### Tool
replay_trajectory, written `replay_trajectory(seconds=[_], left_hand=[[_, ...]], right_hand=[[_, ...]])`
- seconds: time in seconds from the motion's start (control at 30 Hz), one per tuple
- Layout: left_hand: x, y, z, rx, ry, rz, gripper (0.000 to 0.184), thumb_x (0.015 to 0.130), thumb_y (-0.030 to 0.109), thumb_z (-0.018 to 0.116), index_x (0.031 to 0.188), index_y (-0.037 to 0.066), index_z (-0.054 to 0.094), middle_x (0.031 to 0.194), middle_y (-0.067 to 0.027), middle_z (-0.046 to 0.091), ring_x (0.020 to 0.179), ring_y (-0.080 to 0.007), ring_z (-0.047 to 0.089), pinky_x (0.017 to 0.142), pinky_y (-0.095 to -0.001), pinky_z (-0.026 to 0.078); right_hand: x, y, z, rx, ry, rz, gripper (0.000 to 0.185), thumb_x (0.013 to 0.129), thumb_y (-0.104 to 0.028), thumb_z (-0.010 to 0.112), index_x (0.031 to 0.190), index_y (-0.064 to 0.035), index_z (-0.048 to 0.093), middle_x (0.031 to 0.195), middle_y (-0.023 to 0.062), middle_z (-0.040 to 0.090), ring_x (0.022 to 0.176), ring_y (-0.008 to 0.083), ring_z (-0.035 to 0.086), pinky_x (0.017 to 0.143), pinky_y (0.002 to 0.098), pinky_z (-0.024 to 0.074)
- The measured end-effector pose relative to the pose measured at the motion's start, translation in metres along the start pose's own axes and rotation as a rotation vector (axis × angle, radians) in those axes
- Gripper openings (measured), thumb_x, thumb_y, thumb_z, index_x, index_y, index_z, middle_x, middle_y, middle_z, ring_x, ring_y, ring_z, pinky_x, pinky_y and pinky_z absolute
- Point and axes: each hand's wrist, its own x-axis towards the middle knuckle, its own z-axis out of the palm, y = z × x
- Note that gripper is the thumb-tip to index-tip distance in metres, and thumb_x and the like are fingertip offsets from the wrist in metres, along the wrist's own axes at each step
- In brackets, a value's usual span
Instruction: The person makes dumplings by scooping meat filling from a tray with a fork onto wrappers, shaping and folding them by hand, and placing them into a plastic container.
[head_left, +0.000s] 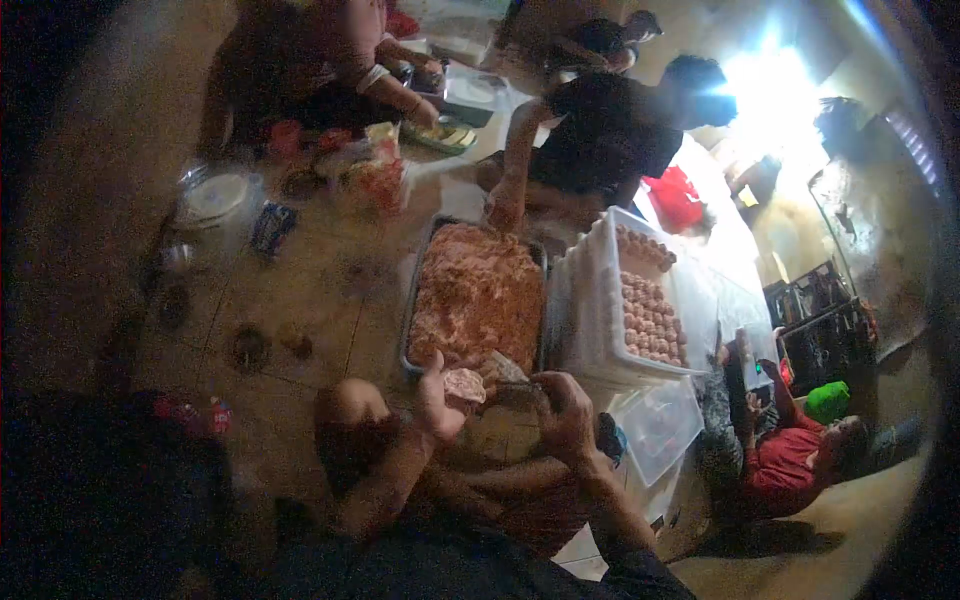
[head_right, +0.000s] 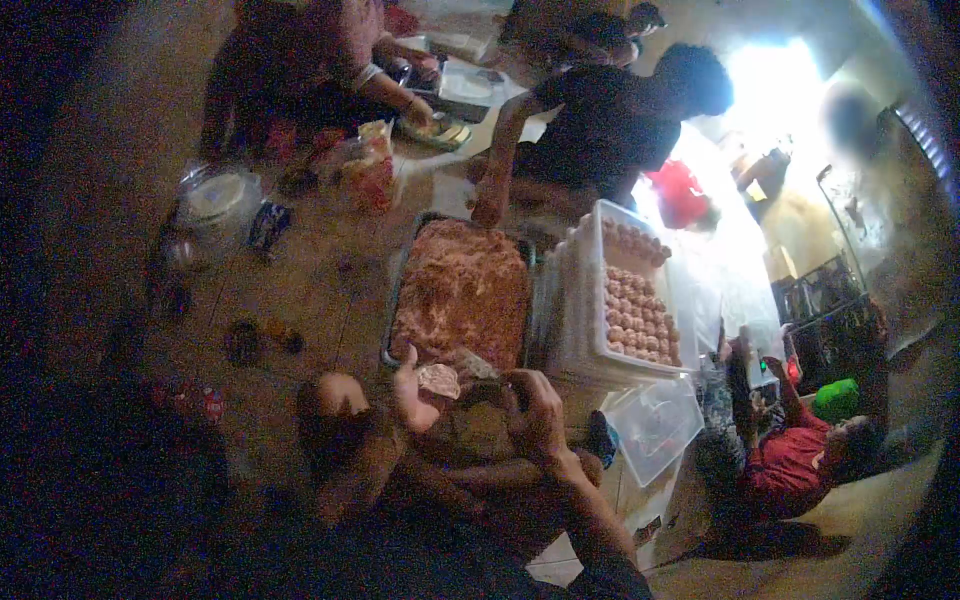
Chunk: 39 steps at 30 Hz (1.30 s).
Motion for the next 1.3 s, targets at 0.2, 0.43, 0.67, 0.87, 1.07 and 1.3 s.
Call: replay_trajectory(seconds=[0.2, 0.43, 0.67, 0.87, 1.07, 1.3], left_hand=[[0.028, -0.043, -0.190, -0.113, -0.258, -0.231, 0.083, 0.097, 0.070, 0.039, 0.086, -0.006, 0.069, 0.083, -0.0157, 0.069, 0.070, -0.0292, 0.065, 0.070, -0.0416, 0.053], [0.011, -0.031, -0.184, 0.009, -0.165, -0.116, 0.081, 0.097, 0.069, 0.038, 0.074, -0.002, 0.070, 0.077, -0.0127, 0.068, 0.067, -0.0292, 0.064, 0.064, -0.0423, 0.053], [-0.003, -0.040, -0.139, -0.273, -0.368, -0.173, 0.083, 0.093, 0.073, 0.044, 0.070, -0.003, 0.068, 0.077, -0.0168, 0.065, 0.084, -0.0318, 0.066, 0.071, -0.0449, 0.054], [-0.002, -0.036, -0.111, 0.067, -0.018, -0.246, 0.085, 0.092, 0.075, 0.044, 0.096, -0.006, 0.068, 0.097, -0.0249, 0.064, 0.101, -0.0360, 0.064, 0.078, -0.0459, 0.053], [-0.002, -0.004, -0.043, -0.132, -0.422, 0.102, 0.074, 0.100, 0.063, 0.038, 0.122, -0.003, 0.061, 0.121, -0.0264, 0.061, 0.105, -0.0392, 0.063, 0.086, -0.0496, 0.055], [0.008, -0.003, 0.034, -0.010, 0.051, 0.438, 0.076, 0.095, 0.066, 0.047, 0.122, -0.004, 0.059, 0.120, -0.0214, 0.067, 0.100, -0.0335, 0.068, 0.087, -0.0501, 0.056]], right_hand=[[0.049, 0.057, 0.041, -0.355, -0.020, -0.109, 0.009, 0.088, -0.009, 0.061, 0.097, -0.0049, 0.062, 0.089, 0.0142, 0.058, 0.087, 0.0330, 0.059, 0.085, 0.0443, 0.0414], [0.114, 0.142, 0.138, -0.653, -0.110, -0.419, 0.017, 0.082, -0.006, 0.064, 0.098, -0.0073, 0.063, 0.103, 0.0112, 0.058, 0.103, 0.0299, 0.057, 0.094, 0.0474, 0.0363], [0.117, 0.137, 0.117, -0.584, -0.272, -0.606, 0.022, 0.084, -0.008, 0.064, 0.106, -0.0114, 0.065, 0.113, 0.0083, 0.059, 0.115, 0.0267, 0.055, 0.101, 0.0512, 0.0344], [0.104, 0.110, 0.065, -0.364, -0.217, -0.237, 0.013, 0.091, -0.008, 0.061, 0.104, -0.0068, 0.064, 0.099, 0.0142, 0.065, 0.097, 0.0316, 0.064, 0.083, 0.0469, 0.0476], [0.078, 0.004, 0.006, 0.141, -0.326, 0.077, 0.012, 0.090, -0.006, 0.065, 0.101, -0.0027, 0.063, 0.098, 0.0159, 0.065, 0.081, 0.0300, 0.066, 0.071, 0.0367, 0.0510], [-0.038, 0.043, 0.073, -0.051, -0.250, -0.099, 0.026, 0.084, -0.003, 0.063, 0.110, -0.0034, 0.062, 0.110, 0.0190, 0.061, 0.099, 0.0351, 0.062, 0.085, 0.0412, 0.0509]])
